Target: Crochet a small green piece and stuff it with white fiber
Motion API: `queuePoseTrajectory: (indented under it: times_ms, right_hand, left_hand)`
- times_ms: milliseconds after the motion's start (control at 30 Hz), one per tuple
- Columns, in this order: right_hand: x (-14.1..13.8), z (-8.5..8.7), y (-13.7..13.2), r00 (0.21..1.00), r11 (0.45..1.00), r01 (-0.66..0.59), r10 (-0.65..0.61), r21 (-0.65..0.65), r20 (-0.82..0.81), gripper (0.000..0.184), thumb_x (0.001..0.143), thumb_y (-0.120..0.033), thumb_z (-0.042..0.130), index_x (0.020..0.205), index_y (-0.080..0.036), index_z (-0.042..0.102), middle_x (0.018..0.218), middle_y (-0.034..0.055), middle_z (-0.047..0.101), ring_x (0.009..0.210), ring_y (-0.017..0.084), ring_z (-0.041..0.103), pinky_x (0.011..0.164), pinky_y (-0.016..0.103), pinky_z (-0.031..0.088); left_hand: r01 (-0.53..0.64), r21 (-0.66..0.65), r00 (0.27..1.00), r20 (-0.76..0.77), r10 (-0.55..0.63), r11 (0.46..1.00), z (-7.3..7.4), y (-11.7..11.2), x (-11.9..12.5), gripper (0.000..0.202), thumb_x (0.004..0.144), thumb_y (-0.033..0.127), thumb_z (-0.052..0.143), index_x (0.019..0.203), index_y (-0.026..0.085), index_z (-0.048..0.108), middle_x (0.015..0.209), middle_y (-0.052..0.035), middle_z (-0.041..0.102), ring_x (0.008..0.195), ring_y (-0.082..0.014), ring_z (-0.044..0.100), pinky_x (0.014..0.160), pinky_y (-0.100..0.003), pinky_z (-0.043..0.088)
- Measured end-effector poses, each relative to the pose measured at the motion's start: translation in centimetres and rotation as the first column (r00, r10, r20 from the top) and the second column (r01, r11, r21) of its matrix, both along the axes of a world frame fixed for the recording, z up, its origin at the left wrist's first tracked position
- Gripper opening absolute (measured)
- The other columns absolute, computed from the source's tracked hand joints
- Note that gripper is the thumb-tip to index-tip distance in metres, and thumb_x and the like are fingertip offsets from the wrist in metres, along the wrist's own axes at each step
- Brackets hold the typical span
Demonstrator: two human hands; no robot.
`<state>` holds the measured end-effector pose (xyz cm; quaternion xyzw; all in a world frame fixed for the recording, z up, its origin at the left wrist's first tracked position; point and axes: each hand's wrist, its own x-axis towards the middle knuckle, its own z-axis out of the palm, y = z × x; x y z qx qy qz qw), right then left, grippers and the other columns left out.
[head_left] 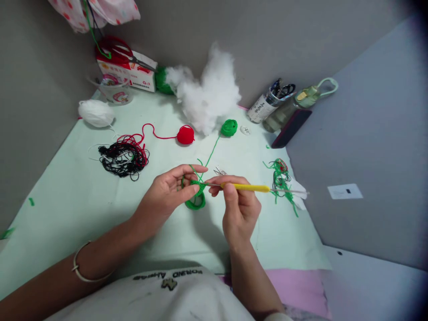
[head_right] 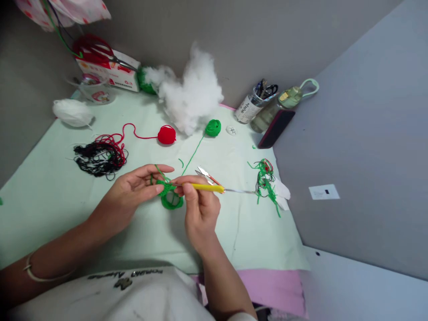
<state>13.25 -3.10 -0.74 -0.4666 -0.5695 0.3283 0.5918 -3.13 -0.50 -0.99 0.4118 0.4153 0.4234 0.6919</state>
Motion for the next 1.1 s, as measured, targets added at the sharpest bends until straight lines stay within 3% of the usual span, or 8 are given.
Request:
queuePoseTrajectory:
  times_ms: [167, 300, 433, 533, 733, 867, 1000, 1100]
  right_hand:
    - [-0.3, -0.9, -0.3, 0.869, 0.932, -0.041, -0.145, 0.361, 0.473, 0.03, 0.098, -0.008, 0.054, 0.119, -0.024, 0.068, 0.097, 0.0057, 0.076, 0.086, 0.019, 0.071, 0.073, 0.034, 0.06]
    - [-0.4, -1.6, -0.1, 0.782, 0.856, -0.01, -0.315, 0.516, 0.538, 0.033, 0.095, -0.01, 0.063, 0.121, -0.029, 0.072, 0.106, 0.0076, 0.075, 0.092, 0.021, 0.072, 0.073, 0.035, 0.061]
    - [0.0, -0.7, 0.0, 0.971, 0.964, 0.081, -0.134, 0.254, 0.197, 0.024, 0.101, -0.015, 0.055, 0.109, -0.027, 0.074, 0.091, 0.0039, 0.075, 0.077, 0.017, 0.069, 0.07, 0.036, 0.059]
    - [0.1, 0.0, 0.3, 0.999, 0.992, 0.048, -0.047, 0.116, -0.014, 0.021, 0.102, -0.02, 0.056, 0.099, -0.026, 0.076, 0.086, 0.0024, 0.074, 0.07, 0.015, 0.065, 0.063, 0.033, 0.055]
    - [-0.4, -0.7, 0.1, 0.966, 0.98, 0.004, -0.056, 0.2, 0.254, 0.026, 0.099, -0.013, 0.059, 0.111, -0.028, 0.075, 0.101, 0.0042, 0.078, 0.091, 0.019, 0.073, 0.077, 0.036, 0.061]
    - [-0.1, -1.2, -0.1, 0.866, 0.93, -0.011, -0.174, 0.368, 0.468, 0.035, 0.096, -0.01, 0.062, 0.121, -0.032, 0.074, 0.111, 0.0069, 0.076, 0.098, 0.02, 0.072, 0.08, 0.037, 0.061]
    - [0.2, -0.6, 0.4, 0.979, 0.973, 0.101, -0.135, 0.206, 0.155, 0.023, 0.1, -0.018, 0.058, 0.106, -0.029, 0.077, 0.089, 0.0032, 0.076, 0.075, 0.018, 0.069, 0.068, 0.036, 0.058]
    - [0.1, -0.1, 0.6, 0.999, 0.998, 0.029, -0.028, 0.06, -0.015, 0.019, 0.1, -0.024, 0.06, 0.098, -0.027, 0.079, 0.089, 0.0027, 0.076, 0.074, 0.017, 0.067, 0.064, 0.033, 0.054]
  left_hand:
    - [-0.143, 0.078, 0.985, -0.088, 0.15, 0.987, 0.4, -0.5, 0.8, 0.035, 0.084, 0.016, 0.077, 0.117, 0.027, 0.078, 0.086, 0.0027, 0.06, 0.076, -0.0098, 0.051, 0.075, -0.021, 0.046]
    - [0.039, -0.173, 0.977, 0.214, -0.001, 0.984, 0.4, -0.3, 0.8, 0.045, 0.085, 0.023, 0.079, 0.13, 0.024, 0.073, 0.075, 0.0047, 0.054, 0.055, -0.0043, 0.034, 0.053, -0.017, 0.036]
    - [0.102, -0.265, 0.929, 0.371, 0.004, 0.959, 0.4, 0.3, 0.3, 0.035, 0.087, 0.02, 0.078, 0.121, 0.018, 0.077, 0.074, 0.005, 0.049, 0.051, -0.001, 0.023, 0.048, -0.015, 0.028]
    - [0.106, -0.194, 0.936, 0.349, -0.032, 0.975, 0.5, 0.3, 0.2, 0.036, 0.087, 0.021, 0.079, 0.123, 0.023, 0.078, 0.079, 0.0035, 0.054, 0.055, -0.0023, 0.034, 0.053, -0.016, 0.035]
    - [-0.016, -0.1, 0.979, 0.203, 0.036, 0.995, 0.1, -0.2, 0.8, 0.042, 0.084, 0.025, 0.083, 0.125, 0.028, 0.076, 0.09, 0.0008, 0.066, 0.085, -0.0112, 0.058, 0.077, -0.021, 0.047]
    - [0.079, -0.252, 0.943, 0.333, 0.009, 0.965, 0.1, 0.1, 1.0, 0.04, 0.083, 0.027, 0.081, 0.123, 0.024, 0.078, 0.085, -0.0006, 0.065, 0.078, -0.0117, 0.057, 0.075, -0.023, 0.048]
    - [0.13, -0.32, 0.917, 0.399, 0.01, 0.938, 0.3, 0.6, 0.7, 0.032, 0.083, 0.028, 0.08, 0.114, 0.02, 0.081, 0.087, -0.0019, 0.064, 0.073, -0.0114, 0.055, 0.074, -0.026, 0.049]
    - [0.099, -0.237, 0.944, 0.33, -0.016, 0.966, 0.3, 0.5, 0.6, 0.036, 0.084, 0.025, 0.079, 0.12, 0.025, 0.078, 0.089, -0.0012, 0.068, 0.081, -0.0139, 0.059, 0.078, -0.027, 0.048]
